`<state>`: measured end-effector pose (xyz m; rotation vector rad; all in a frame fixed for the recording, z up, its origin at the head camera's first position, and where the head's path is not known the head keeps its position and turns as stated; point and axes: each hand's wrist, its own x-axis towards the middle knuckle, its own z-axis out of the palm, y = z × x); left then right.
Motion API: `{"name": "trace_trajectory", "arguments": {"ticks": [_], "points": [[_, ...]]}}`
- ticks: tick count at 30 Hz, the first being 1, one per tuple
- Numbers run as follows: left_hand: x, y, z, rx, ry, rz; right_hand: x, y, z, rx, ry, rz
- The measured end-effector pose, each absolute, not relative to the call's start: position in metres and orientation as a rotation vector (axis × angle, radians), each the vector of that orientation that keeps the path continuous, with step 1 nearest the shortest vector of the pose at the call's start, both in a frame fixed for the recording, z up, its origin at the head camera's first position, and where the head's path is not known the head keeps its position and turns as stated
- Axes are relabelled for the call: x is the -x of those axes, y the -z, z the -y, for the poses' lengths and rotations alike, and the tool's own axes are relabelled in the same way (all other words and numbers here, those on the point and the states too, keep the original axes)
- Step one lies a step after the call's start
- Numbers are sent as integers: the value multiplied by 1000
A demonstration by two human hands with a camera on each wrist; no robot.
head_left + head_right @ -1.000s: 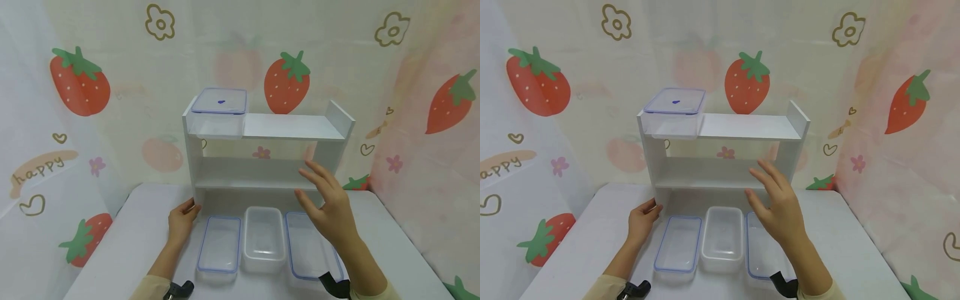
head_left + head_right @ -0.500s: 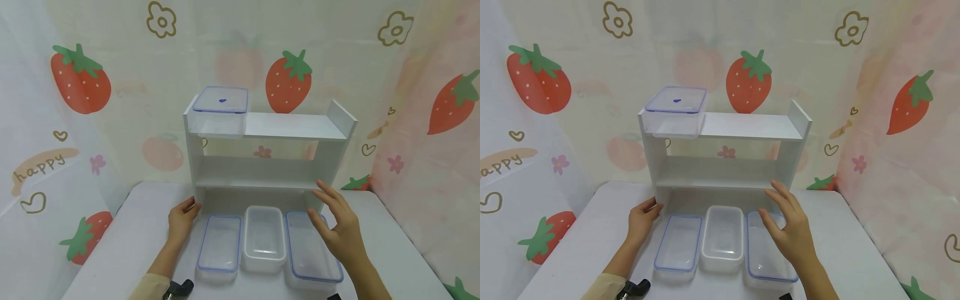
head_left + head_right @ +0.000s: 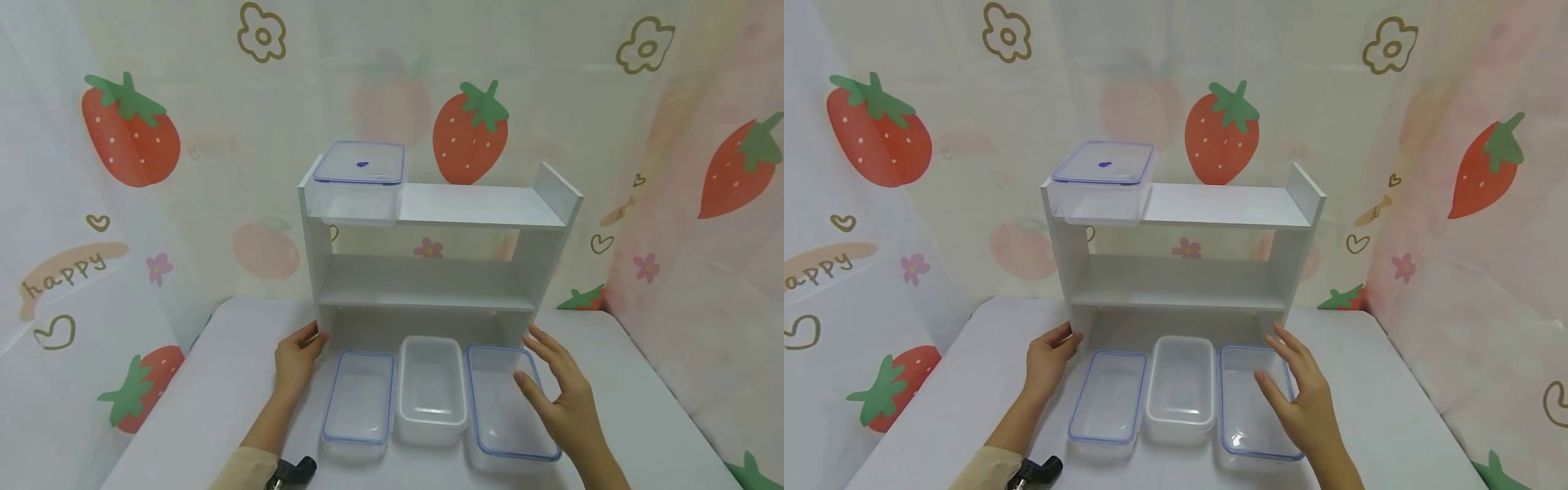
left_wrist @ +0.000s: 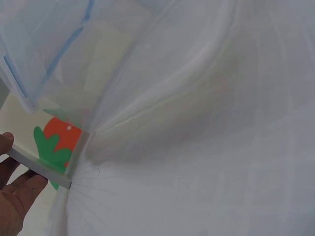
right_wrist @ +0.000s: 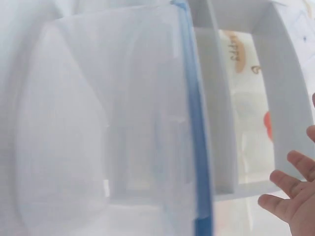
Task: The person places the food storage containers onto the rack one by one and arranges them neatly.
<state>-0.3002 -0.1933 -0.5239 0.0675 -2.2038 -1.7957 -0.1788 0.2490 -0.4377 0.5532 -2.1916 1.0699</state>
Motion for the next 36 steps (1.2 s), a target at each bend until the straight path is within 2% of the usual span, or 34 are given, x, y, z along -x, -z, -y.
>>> {"name": "trace_trajectory", "arguments": {"ticks": [23,36], "points": [[298,525,192,-69,1772,2226,179,496,-279,-481,-1072,2374],[299,522,193,-80,1769,2209,181,510,-289,-429,-1139,2574]]}}
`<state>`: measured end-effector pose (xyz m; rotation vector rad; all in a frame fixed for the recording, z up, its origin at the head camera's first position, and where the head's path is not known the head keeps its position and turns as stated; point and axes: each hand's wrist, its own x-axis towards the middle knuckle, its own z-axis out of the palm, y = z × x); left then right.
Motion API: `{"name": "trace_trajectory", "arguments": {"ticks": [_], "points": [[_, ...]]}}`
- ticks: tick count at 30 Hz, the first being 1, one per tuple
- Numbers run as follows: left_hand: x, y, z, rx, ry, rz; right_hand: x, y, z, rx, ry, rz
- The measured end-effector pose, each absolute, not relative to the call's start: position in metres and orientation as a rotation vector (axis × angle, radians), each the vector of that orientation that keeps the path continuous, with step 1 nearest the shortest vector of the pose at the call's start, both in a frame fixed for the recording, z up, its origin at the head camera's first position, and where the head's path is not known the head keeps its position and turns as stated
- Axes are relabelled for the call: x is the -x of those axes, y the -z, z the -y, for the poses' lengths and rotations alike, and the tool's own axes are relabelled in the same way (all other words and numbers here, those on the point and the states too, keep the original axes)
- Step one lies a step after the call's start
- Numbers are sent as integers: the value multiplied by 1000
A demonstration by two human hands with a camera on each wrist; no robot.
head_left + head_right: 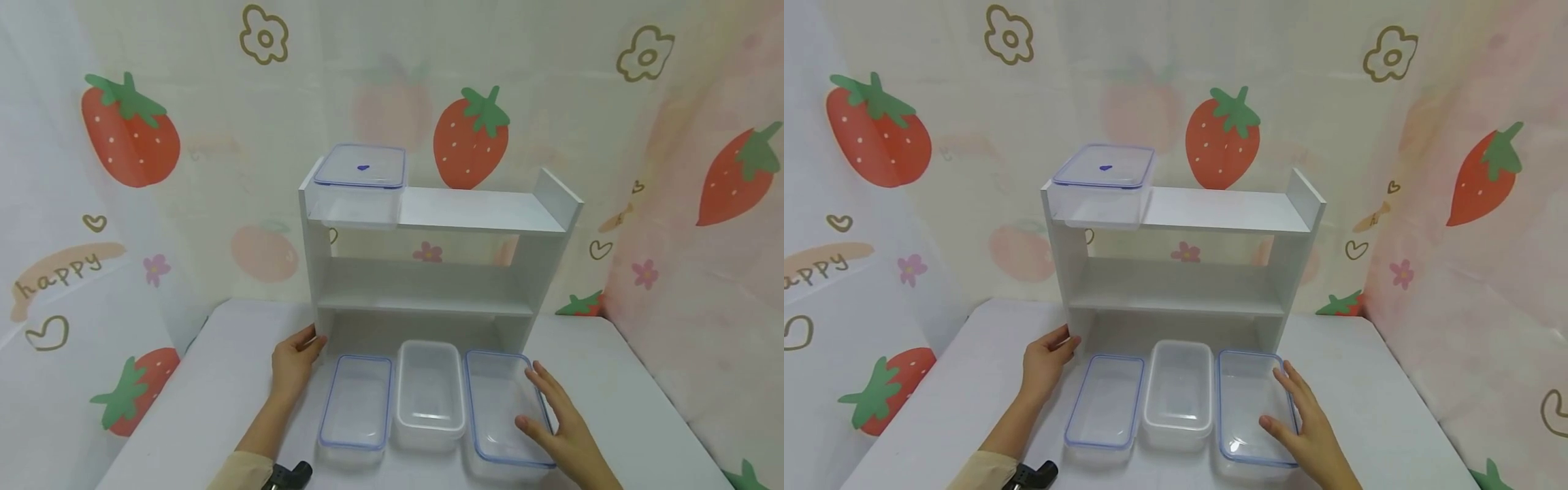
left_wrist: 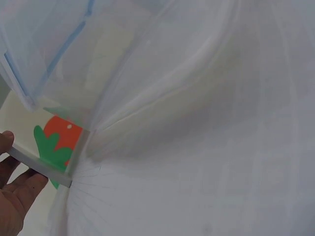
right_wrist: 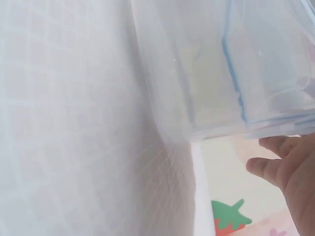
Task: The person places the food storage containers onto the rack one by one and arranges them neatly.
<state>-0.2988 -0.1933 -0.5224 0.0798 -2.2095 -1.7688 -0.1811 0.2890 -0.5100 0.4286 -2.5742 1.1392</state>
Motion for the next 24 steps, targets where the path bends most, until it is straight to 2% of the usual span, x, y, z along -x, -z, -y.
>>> {"name": "trace_trajectory", "arguments": {"ticks": [11,24], "points": [[298,526,196,-65,1781,2224,177,513,-298,-582,-1148,2697],[301,525,195,-68,1792,2211,175,523,-308,-894,-1147,2640]]}}
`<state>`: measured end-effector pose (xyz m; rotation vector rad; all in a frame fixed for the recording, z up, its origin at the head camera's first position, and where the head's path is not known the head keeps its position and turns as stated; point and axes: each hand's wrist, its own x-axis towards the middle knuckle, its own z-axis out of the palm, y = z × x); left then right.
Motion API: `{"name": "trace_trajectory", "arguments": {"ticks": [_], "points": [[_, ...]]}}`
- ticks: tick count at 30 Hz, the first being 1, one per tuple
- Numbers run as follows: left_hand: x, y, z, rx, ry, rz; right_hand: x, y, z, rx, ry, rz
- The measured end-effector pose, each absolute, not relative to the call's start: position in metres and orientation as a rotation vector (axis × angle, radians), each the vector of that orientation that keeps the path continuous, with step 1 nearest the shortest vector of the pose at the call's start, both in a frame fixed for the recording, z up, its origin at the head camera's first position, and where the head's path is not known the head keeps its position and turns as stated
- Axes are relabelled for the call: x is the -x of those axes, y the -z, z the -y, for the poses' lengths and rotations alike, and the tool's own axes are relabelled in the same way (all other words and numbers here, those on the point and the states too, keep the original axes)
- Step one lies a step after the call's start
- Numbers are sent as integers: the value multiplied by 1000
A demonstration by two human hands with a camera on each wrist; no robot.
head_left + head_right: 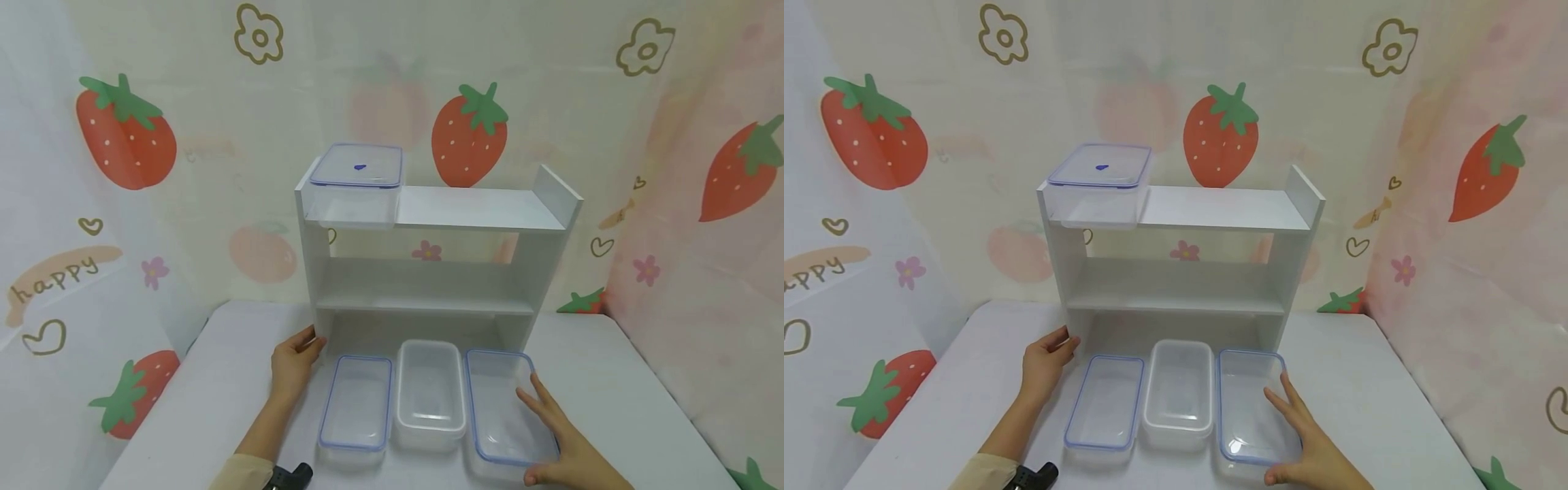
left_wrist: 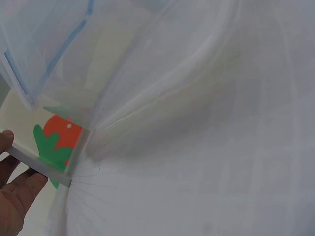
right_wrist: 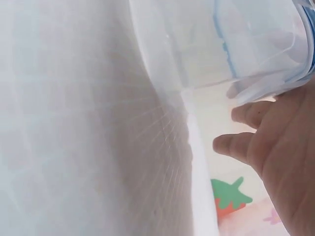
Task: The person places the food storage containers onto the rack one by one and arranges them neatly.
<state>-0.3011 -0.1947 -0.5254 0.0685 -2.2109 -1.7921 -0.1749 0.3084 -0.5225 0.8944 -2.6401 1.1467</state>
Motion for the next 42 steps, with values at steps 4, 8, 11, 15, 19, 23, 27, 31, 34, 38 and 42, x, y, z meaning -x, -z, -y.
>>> {"name": "trace_trajectory", "arguments": {"ticks": [4,8,11,15,19,23,27,31,34,38,42], "points": [[300,525,194,-65,1788,2217,175,529,-311,-939,-1092,2633],[299,524,193,-75,1769,2221,176,534,-313,-993,-1057,2623],[299,524,193,-78,1764,2217,176,535,-313,-1005,-1037,2618],[299,524,193,-79,1774,2204,176,535,-313,-996,-1006,2625],[299,524,194,-61,1784,2201,175,534,-312,-999,-1001,2626],[299,525,194,-52,1794,2204,174,533,-310,-982,-984,2627],[299,526,194,-62,1804,2207,174,534,-310,-932,-887,2632],[299,527,194,-65,1801,2208,175,536,-312,-911,-828,2631],[299,528,195,-62,1799,2211,176,538,-313,-919,-860,2610],[300,527,195,-66,1796,2216,176,537,-313,-917,-908,2561],[300,526,195,-68,1794,2217,176,535,-314,-923,-987,2500]]}}
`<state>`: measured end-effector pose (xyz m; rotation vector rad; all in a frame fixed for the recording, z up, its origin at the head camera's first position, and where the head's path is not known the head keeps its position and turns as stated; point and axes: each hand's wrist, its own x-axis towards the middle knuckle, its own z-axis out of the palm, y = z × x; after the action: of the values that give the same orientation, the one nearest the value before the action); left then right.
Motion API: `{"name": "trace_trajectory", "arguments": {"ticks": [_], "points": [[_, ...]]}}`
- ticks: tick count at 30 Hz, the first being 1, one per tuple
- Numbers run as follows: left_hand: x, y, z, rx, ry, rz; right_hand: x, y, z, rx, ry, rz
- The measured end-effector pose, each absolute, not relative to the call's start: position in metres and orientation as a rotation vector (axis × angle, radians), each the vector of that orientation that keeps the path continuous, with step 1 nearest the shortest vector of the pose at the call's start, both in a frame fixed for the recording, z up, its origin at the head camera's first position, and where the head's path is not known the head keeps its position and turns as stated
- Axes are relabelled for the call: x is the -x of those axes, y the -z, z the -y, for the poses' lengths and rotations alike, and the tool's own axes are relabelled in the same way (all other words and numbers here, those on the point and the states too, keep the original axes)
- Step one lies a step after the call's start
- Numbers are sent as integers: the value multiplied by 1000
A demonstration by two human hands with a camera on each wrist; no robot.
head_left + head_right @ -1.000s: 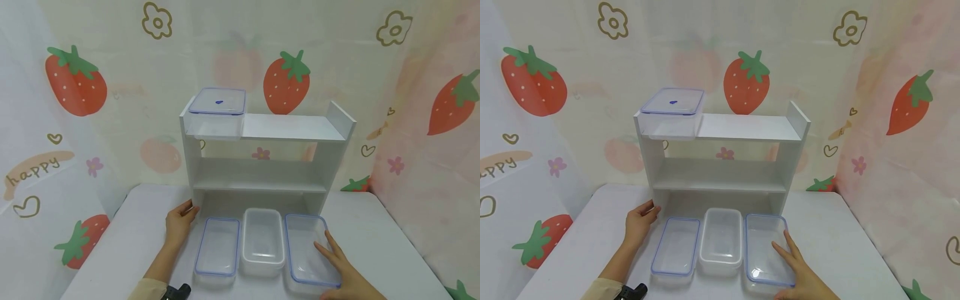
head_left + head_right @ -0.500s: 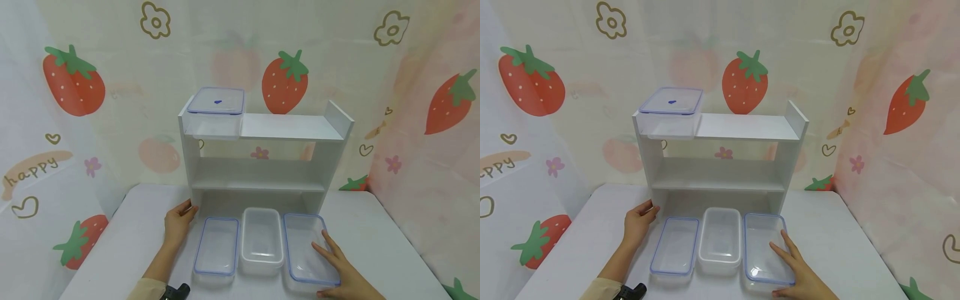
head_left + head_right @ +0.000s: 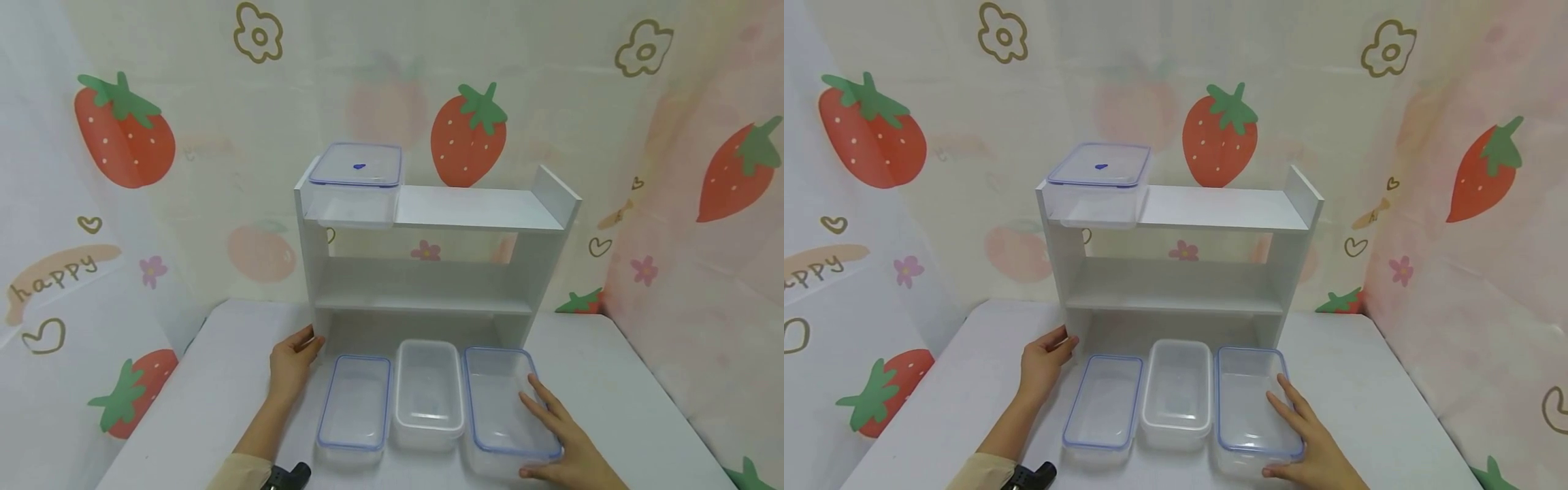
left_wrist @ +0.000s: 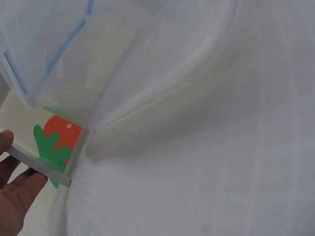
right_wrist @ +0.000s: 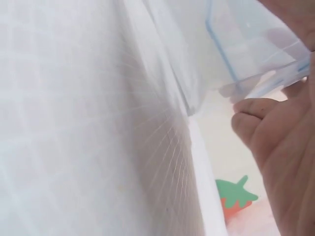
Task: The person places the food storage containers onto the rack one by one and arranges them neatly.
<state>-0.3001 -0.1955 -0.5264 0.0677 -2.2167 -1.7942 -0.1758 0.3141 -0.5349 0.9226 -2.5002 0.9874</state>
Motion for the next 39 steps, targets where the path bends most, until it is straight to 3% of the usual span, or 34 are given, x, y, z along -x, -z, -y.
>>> {"name": "trace_trajectory", "arguments": {"ticks": [39], "points": [[301,526,195,-82,1763,2229,167,508,-314,-989,-1196,2228]]}}
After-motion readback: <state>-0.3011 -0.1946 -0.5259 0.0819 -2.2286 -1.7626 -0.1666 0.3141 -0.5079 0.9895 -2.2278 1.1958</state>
